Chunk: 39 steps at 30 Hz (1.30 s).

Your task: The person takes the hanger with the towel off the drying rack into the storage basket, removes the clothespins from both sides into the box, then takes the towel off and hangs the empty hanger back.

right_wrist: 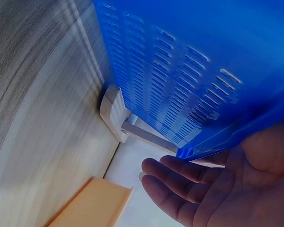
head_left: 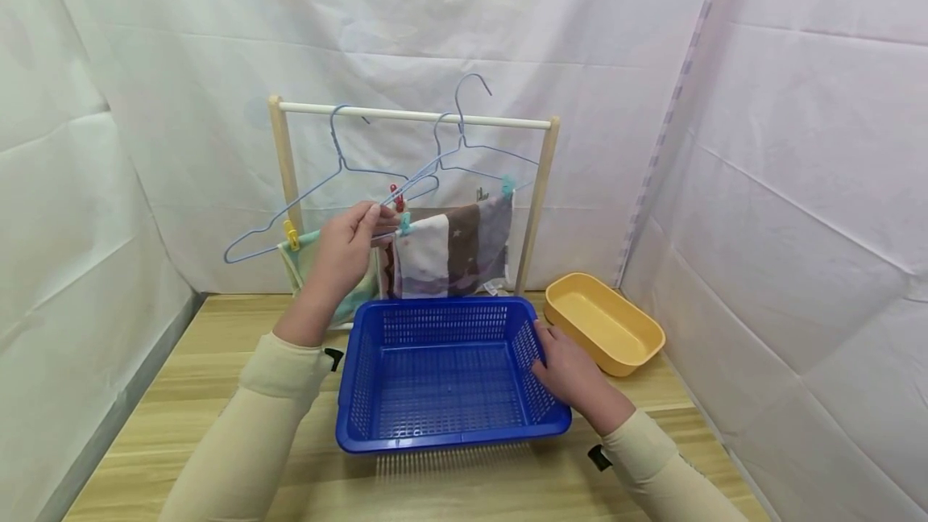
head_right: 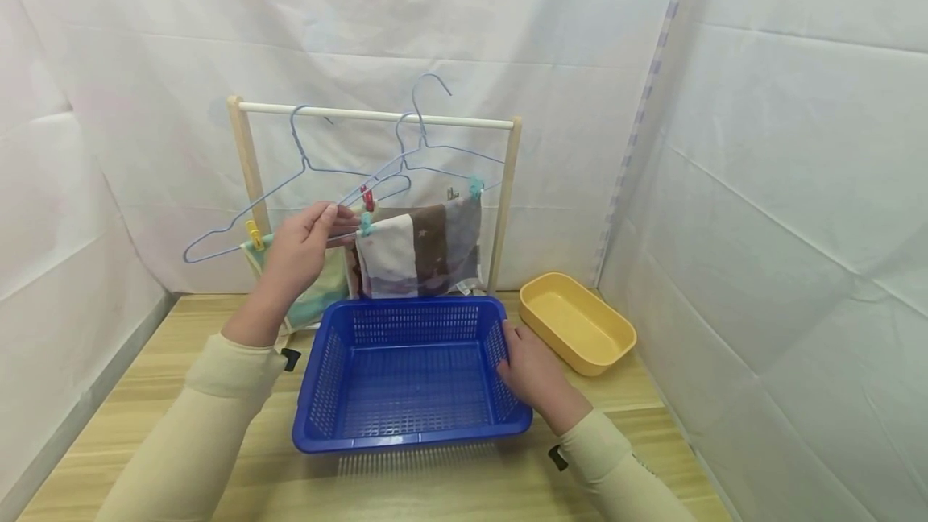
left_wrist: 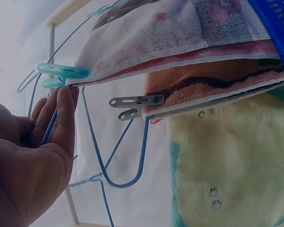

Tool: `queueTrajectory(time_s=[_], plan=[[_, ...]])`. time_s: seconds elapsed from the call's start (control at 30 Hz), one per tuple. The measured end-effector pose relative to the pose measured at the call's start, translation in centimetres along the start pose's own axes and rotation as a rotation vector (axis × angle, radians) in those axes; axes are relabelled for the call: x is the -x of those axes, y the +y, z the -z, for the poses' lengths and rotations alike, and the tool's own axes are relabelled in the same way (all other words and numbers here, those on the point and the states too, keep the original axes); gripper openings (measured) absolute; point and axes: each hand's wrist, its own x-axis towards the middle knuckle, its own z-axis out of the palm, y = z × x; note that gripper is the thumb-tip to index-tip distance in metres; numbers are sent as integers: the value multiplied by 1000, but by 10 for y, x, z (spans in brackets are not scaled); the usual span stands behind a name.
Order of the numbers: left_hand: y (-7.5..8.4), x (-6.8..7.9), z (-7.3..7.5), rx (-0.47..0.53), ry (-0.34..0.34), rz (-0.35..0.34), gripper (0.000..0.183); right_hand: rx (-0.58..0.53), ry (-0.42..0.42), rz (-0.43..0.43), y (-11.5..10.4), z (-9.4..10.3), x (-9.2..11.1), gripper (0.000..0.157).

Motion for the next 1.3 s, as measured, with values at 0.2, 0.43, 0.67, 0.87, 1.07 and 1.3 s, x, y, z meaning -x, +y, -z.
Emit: queueTrajectory(time_s=[0.2,0.43,0.67,0.87,1.07,1.3], plan=[[5,8,13,-38,0,-9,47,-2,-1,-2,0,1,1,75],[9,18,25,-21,-2,-13,47,7,-4,1,-1,2,1,74],[14,27,38,2,9,-34,44,0,-5,-2,-2,3,1,75],[20,32,46,19,11,-56,43,1,-6,-1,-1,2,0,74],[26,35,53,46,-7,-82,42,-6,-3,7,-1,3,1,74],[25,37,54,43,-19,-77,43,-4,-2,12,-1,5,2,74]])
